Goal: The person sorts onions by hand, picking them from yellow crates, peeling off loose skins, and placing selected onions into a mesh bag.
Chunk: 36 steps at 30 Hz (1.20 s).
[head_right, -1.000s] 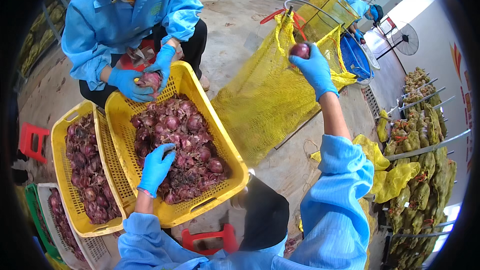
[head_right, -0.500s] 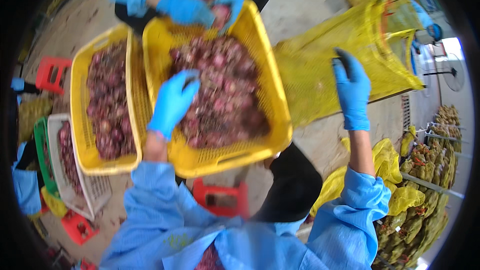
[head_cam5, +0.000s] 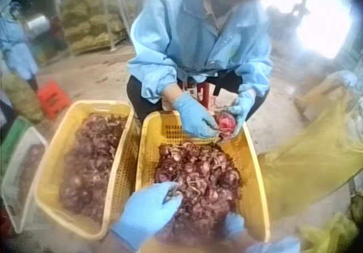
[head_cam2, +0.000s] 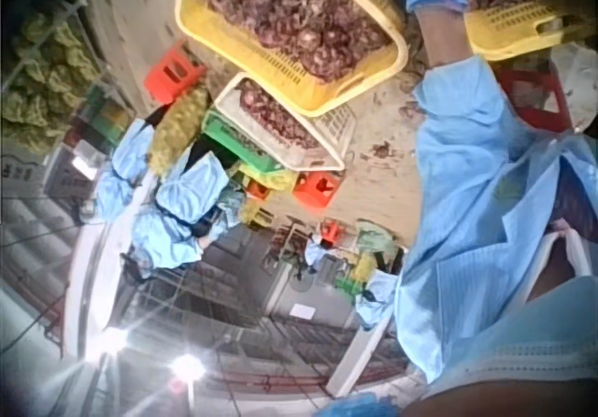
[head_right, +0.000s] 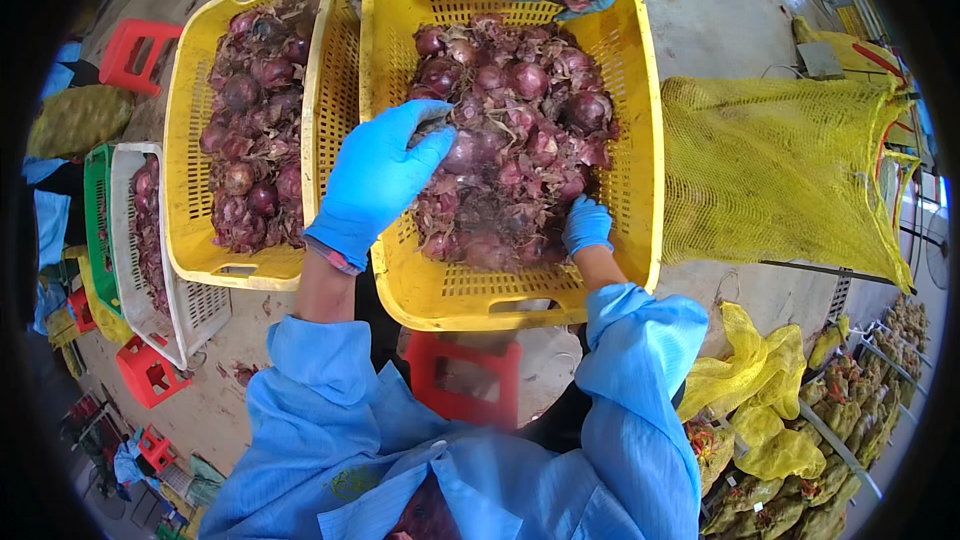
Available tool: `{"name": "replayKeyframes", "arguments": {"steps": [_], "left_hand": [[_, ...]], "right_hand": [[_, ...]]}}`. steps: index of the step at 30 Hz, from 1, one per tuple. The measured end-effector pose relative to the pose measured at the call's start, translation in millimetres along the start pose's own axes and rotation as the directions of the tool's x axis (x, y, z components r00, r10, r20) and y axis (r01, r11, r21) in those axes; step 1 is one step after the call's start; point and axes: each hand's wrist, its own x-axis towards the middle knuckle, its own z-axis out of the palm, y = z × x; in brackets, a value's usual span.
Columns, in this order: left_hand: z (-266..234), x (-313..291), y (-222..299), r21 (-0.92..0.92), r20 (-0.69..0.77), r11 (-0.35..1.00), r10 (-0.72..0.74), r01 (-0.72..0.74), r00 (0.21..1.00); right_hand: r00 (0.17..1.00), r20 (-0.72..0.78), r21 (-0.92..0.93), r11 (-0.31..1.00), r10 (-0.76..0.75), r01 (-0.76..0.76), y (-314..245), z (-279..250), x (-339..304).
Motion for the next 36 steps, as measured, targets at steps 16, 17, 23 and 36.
{"name": "replayKeyframes", "arguments": {"steps": [16,17,23,36], "left_hand": [[14,-9,11,-0.301,0.378,0.941,-0.033,0.157,0.925],[19,-7,19,-0.377,0.388,0.919,0.048,0.111,0.921],[28,-6,45,-0.798,0.468,0.482,0.118,0.362,0.876],[41,8,45,-0.83,0.297,0.529,0.149,0.178,0.943]], "right_hand": [[0.907,0.068,0.797,-0.524,-0.416,-0.3,19,-218,-100],[0.907,0.034,0.753,-0.586,-0.42,-0.3,24,-218,-108],[0.936,-0.346,0.866,-0.406,-0.068,0.291,6,-250,-133],[0.926,-0.374,0.808,-0.507,-0.048,0.301,16,-259,-136]]}}
